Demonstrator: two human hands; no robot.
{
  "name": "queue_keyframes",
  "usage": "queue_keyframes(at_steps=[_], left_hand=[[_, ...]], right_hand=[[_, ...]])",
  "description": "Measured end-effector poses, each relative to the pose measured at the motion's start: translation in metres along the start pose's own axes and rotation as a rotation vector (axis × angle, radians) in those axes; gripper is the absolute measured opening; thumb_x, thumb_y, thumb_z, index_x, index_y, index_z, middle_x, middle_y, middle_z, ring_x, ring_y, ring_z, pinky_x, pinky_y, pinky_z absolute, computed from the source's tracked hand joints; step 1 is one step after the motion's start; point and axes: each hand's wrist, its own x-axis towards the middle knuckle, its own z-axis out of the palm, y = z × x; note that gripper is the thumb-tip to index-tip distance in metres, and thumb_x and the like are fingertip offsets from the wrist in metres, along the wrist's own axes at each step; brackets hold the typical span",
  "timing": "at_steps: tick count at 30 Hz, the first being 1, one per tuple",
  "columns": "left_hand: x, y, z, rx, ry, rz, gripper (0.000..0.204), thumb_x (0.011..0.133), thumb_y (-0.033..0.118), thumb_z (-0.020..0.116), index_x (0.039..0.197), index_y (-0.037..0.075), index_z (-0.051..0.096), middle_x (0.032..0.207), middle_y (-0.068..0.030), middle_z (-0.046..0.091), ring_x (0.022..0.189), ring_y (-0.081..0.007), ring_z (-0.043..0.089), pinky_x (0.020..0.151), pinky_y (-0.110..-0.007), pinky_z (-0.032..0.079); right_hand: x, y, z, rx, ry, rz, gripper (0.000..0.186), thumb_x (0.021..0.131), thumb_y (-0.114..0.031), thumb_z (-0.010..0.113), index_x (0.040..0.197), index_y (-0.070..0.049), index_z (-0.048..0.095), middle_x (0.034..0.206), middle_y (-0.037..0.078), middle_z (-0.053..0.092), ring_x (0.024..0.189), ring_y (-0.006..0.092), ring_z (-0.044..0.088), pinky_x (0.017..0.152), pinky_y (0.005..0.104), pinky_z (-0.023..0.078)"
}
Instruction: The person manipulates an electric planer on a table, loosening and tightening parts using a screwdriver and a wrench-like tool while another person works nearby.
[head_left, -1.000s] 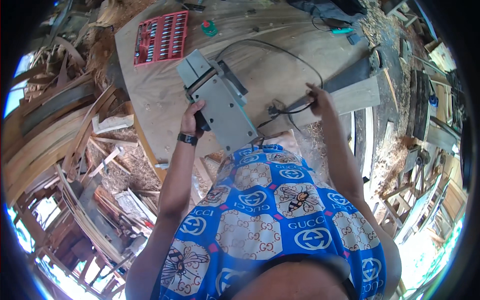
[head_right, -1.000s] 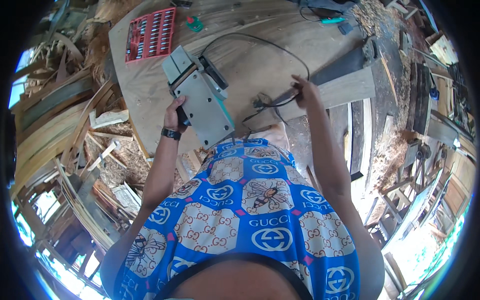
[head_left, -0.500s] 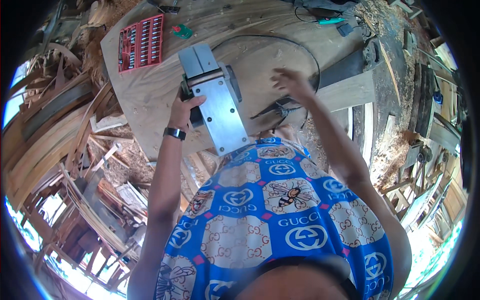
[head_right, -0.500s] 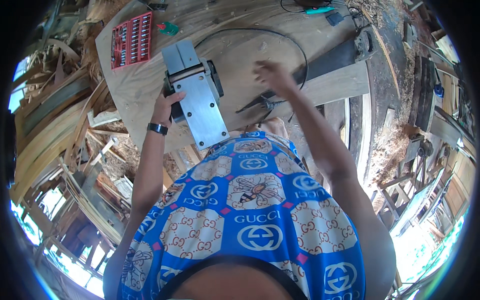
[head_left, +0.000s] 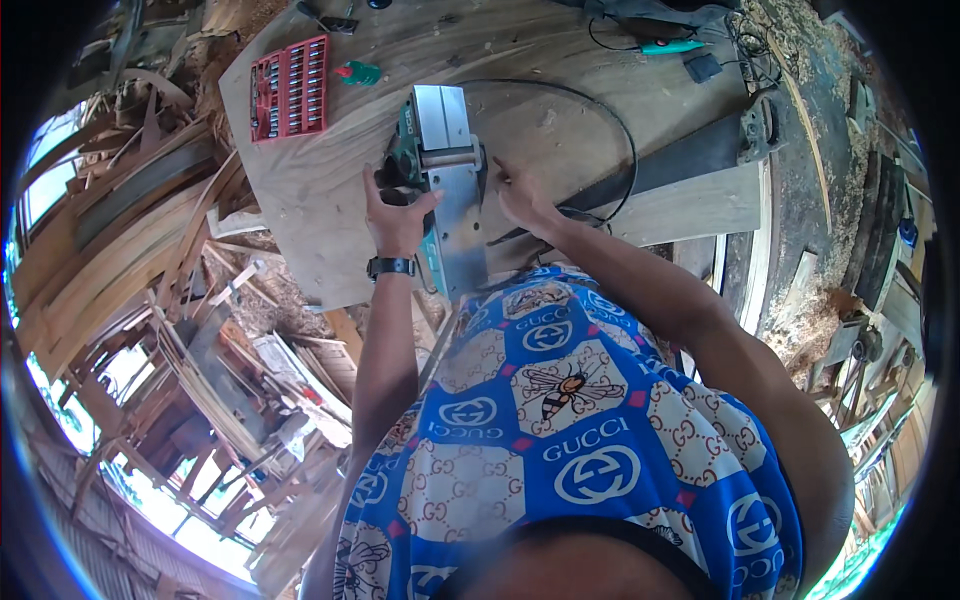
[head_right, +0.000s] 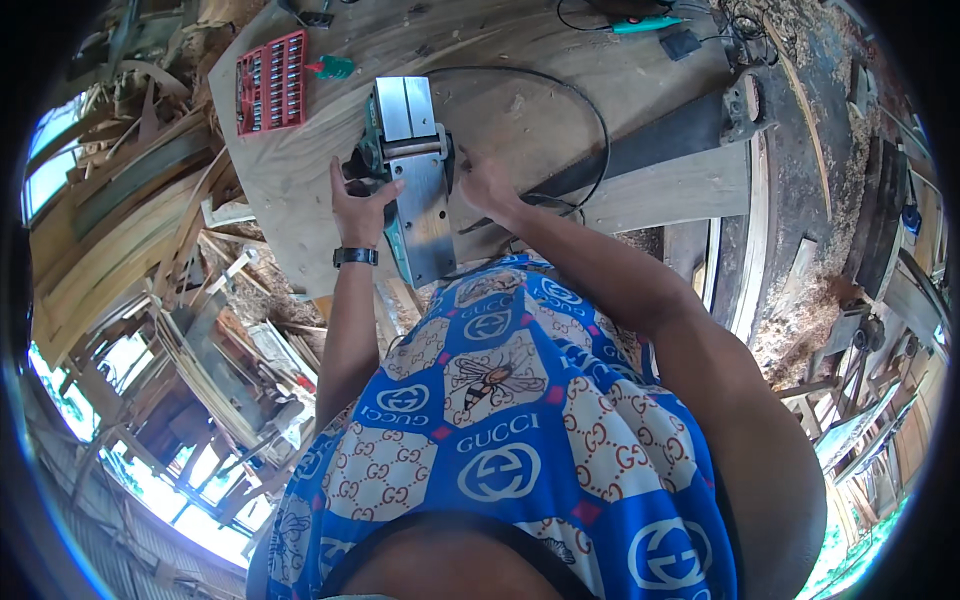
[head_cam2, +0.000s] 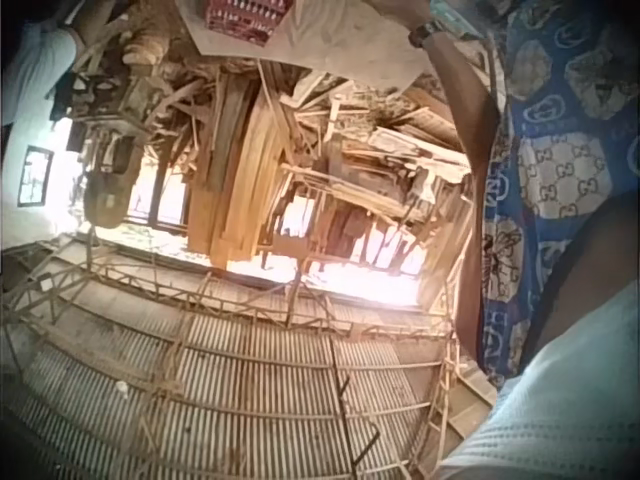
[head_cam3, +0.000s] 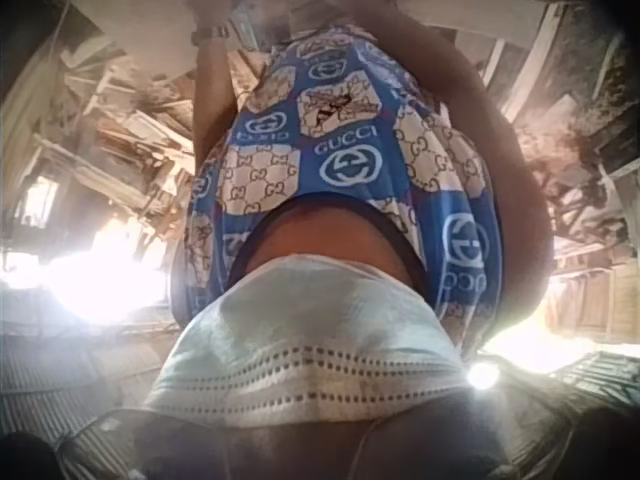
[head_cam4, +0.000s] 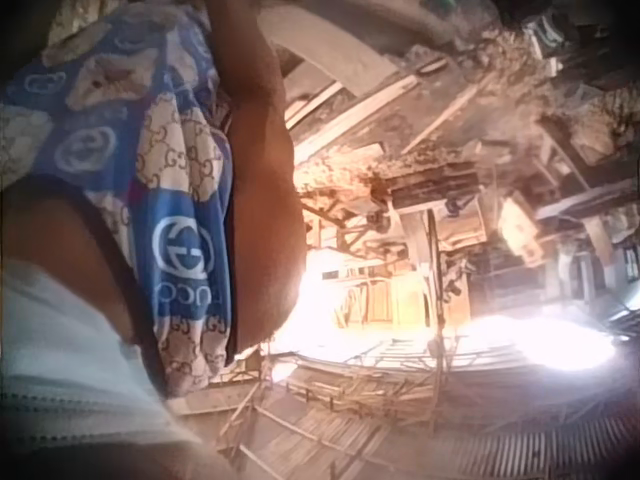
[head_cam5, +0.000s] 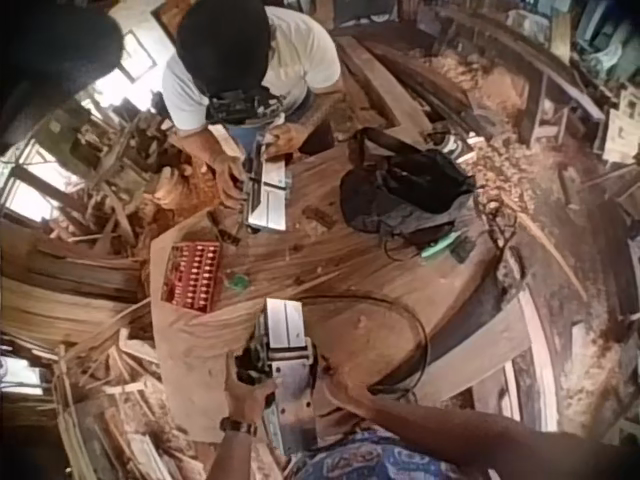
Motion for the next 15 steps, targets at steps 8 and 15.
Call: queue_keyframes(at_steps=[8, 15], left_hand=[[0.008, -0.006, 0.007, 0.365, 0.135, 0.206, 0.1, 0.075, 0.046, 0.089, 0.146, -0.009, 0.045, 0.125, -0.0235, 0.059, 0.113, -0.0331, 0.063, 0.101, -0.042, 0.05], [0.028, 0.011, 0.019, 0.36, 0.147, -0.213, 0.084, 0.081, 0.064, 0.076, 0.115, -0.012, 0.059, 0.127, -0.0326, 0.058, 0.121, -0.0423, 0.056, 0.102, -0.047, 0.046]], right_hand=[[0.02, 0.018, 0.005, -0.255, -0.134, -0.239, 0.092, 0.083, -0.003, 0.054, 0.164, -0.004, 0.011, 0.143, 0.037, 0.05, 0.121, 0.0502, 0.059, 0.101, 0.0493, 0.051], [0.011, -0.01, -0.015, -0.249, -0.26, -0.218, 0.096, 0.079, 0.003, 0.052, 0.164, -0.003, 0.01, 0.149, 0.036, 0.045, 0.133, 0.0497, 0.05, 0.111, 0.0475, 0.045]])
